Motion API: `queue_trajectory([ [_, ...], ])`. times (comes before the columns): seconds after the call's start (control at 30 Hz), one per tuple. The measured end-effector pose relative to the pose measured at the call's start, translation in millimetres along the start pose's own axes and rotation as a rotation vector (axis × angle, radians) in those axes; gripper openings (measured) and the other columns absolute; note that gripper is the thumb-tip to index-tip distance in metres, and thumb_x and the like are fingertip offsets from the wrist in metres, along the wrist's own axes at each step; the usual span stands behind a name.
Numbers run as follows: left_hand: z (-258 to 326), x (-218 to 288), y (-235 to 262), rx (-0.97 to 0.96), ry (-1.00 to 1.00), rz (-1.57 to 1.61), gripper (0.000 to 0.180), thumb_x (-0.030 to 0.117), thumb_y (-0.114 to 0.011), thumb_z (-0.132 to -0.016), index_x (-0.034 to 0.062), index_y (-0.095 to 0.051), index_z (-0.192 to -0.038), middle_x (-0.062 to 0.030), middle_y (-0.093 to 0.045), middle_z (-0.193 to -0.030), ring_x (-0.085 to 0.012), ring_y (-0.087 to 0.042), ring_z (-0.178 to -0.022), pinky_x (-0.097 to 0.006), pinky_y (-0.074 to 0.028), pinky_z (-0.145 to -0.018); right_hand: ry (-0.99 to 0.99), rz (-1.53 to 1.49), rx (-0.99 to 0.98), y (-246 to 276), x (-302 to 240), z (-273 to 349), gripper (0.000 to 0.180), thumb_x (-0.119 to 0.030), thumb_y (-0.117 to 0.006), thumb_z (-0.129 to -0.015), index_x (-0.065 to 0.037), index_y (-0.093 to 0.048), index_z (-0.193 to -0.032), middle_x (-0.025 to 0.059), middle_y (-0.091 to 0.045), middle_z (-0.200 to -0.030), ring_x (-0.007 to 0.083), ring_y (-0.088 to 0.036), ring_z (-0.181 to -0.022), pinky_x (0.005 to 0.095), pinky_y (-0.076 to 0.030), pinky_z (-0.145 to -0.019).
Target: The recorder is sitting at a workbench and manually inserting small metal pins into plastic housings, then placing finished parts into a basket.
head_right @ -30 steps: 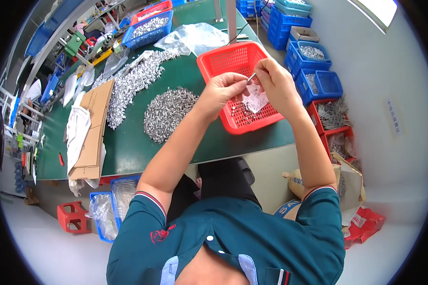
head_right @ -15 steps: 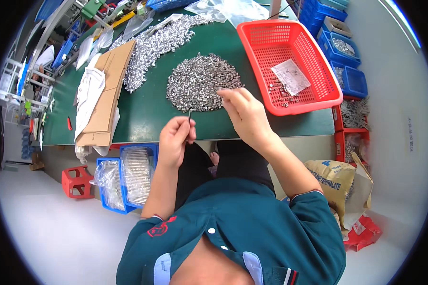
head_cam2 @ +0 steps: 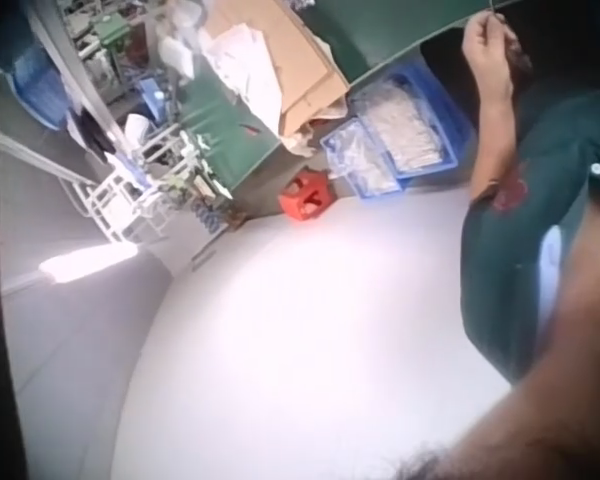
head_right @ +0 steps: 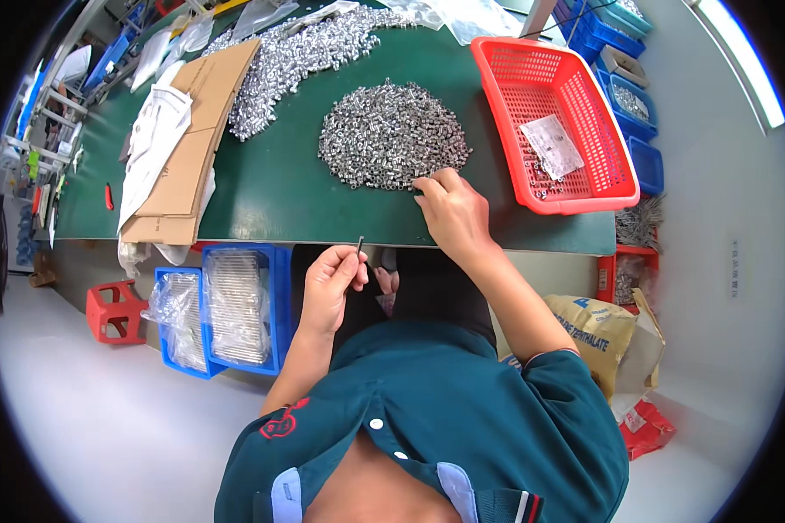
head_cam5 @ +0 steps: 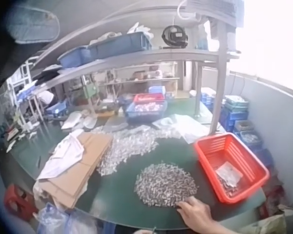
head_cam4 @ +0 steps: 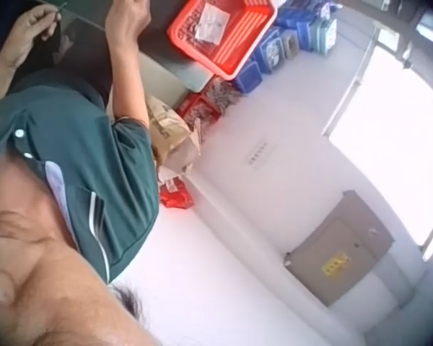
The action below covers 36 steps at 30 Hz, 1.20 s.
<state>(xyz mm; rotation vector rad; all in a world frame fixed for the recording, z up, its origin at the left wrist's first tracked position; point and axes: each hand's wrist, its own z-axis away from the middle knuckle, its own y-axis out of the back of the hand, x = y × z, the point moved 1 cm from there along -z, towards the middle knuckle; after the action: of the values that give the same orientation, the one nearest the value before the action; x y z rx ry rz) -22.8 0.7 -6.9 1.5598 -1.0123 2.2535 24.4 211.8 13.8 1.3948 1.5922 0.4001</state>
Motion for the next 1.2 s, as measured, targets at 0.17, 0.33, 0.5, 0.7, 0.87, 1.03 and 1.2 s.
queue_trajectory([
  [0.17,-1,-4,3,-0.015,0.003,0.001,0.013,0.013,-0.054,-0.093,0.0018,-0.060,-0.093,-0.0005,-0.058,-0.071,-0.0055,-0.052,-0.062,-0.019,-0.041,-0.058,0.021,-0.038,-0.019,1,-2,1,0.014,-0.007,-0.068,-0.072,-0.009,-0.064,-0.086,0.0051,-0.058,-0.081,0.0242,-0.061,-0.073,0.0342,-0.050,-0.062],
  [0.33,-4,-7,2,-0.011,0.023,0.005,0.012,0.013,-0.054,-0.092,0.0025,-0.060,-0.093,0.0003,-0.057,-0.070,-0.0051,-0.051,-0.062,-0.019,-0.041,-0.058,0.033,-0.037,-0.017,2,-1,4,0.015,-0.007,-0.069,-0.071,-0.010,-0.064,-0.084,0.0037,-0.058,-0.079,0.0232,-0.061,-0.072,0.0339,-0.050,-0.061],
  [0.5,-5,-9,1,-0.013,0.028,-0.010,0.012,0.013,-0.054,-0.092,0.0026,-0.061,-0.093,0.0008,-0.057,-0.069,-0.0048,-0.051,-0.062,-0.019,-0.041,-0.058,0.034,-0.042,-0.030,4,-3,4,0.016,-0.007,-0.070,-0.070,-0.009,-0.064,-0.085,0.0048,-0.058,-0.079,0.0237,-0.061,-0.073,0.0338,-0.050,-0.061],
  [0.7,-4,-13,2,0.001,0.029,-0.008,0.013,0.013,-0.054,-0.093,0.0030,-0.061,-0.093,0.0011,-0.056,-0.069,-0.0045,-0.051,-0.062,-0.018,-0.041,-0.057,0.015,-0.097,-0.043,11,-11,5,0.017,-0.007,-0.071,-0.069,-0.008,-0.065,-0.085,0.0053,-0.057,-0.077,0.0242,-0.060,-0.070,0.0340,-0.050,-0.060],
  [0.87,-4,-15,2,0.012,0.031,0.007,0.013,0.014,-0.053,-0.093,0.0035,-0.060,-0.093,0.0013,-0.056,-0.069,-0.0040,-0.050,-0.062,-0.018,-0.040,-0.056,0.095,-0.043,-0.033,2,-11,6,0.015,-0.006,-0.071,-0.068,-0.007,-0.066,-0.082,0.0052,-0.056,-0.074,0.0242,-0.059,-0.068,0.0337,-0.049,-0.059],
  [1.03,-8,-16,1,0.002,0.017,-0.011,0.012,0.014,-0.053,-0.093,0.0037,-0.059,-0.092,0.0021,-0.054,-0.068,-0.0030,-0.047,-0.059,-0.017,-0.037,-0.054,0.089,-0.030,-0.098,-2,-12,7,0.011,-0.005,-0.068,-0.075,-0.005,-0.065,-0.086,0.0055,-0.060,-0.074,0.0194,-0.060,-0.066,0.0304,-0.049,-0.059],
  [1.2,-5,-8,0,0.005,-0.004,-0.092,0.013,0.014,-0.052,-0.094,0.0040,-0.058,-0.092,0.0016,-0.053,-0.065,-0.0029,-0.046,-0.057,-0.017,-0.036,-0.052,-0.534,-0.928,-0.474,5,-43,8,0.010,-0.007,-0.062,-0.084,0.000,-0.062,-0.091,0.0017,-0.061,-0.076,0.0068,-0.056,-0.065,0.0220,-0.045,-0.057],
])
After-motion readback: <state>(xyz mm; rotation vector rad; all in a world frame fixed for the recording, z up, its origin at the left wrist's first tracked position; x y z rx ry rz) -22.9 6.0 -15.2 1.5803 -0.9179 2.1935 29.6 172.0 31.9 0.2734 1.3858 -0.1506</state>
